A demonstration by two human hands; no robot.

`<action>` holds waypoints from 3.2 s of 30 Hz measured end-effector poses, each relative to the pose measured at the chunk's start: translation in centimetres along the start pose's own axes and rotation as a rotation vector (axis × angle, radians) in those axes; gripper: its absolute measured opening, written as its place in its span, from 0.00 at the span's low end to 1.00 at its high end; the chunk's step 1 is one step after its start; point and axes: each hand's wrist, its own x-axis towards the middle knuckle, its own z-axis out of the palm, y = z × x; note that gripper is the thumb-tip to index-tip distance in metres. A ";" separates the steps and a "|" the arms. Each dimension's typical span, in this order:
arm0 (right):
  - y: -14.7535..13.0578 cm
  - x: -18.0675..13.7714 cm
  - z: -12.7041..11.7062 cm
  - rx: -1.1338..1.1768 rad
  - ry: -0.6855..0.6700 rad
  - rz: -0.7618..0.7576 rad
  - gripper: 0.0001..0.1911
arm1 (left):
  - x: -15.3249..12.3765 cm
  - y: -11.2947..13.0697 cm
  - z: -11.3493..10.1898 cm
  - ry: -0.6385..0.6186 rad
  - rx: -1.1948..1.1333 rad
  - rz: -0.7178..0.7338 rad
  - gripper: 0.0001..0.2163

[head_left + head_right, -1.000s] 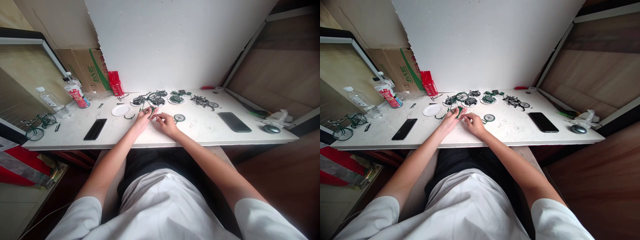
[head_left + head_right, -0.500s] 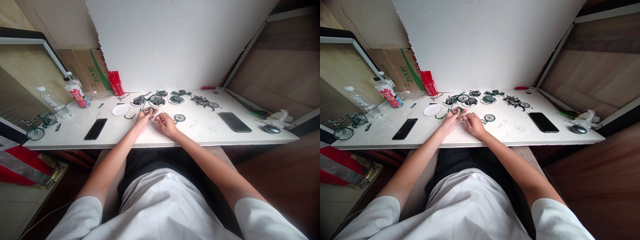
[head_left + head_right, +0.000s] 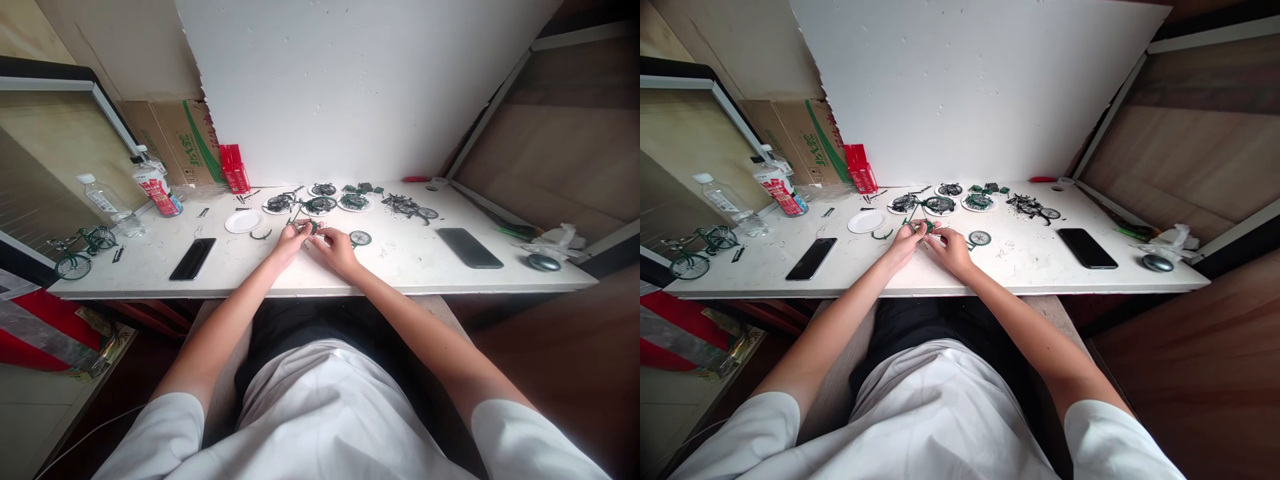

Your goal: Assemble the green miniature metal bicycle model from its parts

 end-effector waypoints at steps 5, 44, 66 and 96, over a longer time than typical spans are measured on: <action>0.2 0.1 0.3 0.110 0.102 -0.045 0.23 | -0.1 0.0 -0.1 -0.026 -0.005 -0.012 0.21; 0.2 -0.3 0.5 -0.050 0.135 -0.111 0.07 | 0.2 -0.7 -0.8 0.023 0.150 0.049 0.22; 0.1 -0.5 0.5 -0.134 0.073 -0.131 0.05 | 0.0 0.0 -0.4 0.096 0.021 -0.039 0.20; 0.3 -0.4 0.6 -0.081 0.104 -0.121 0.09 | 0.0 0.4 -0.6 0.102 -0.075 -0.035 0.24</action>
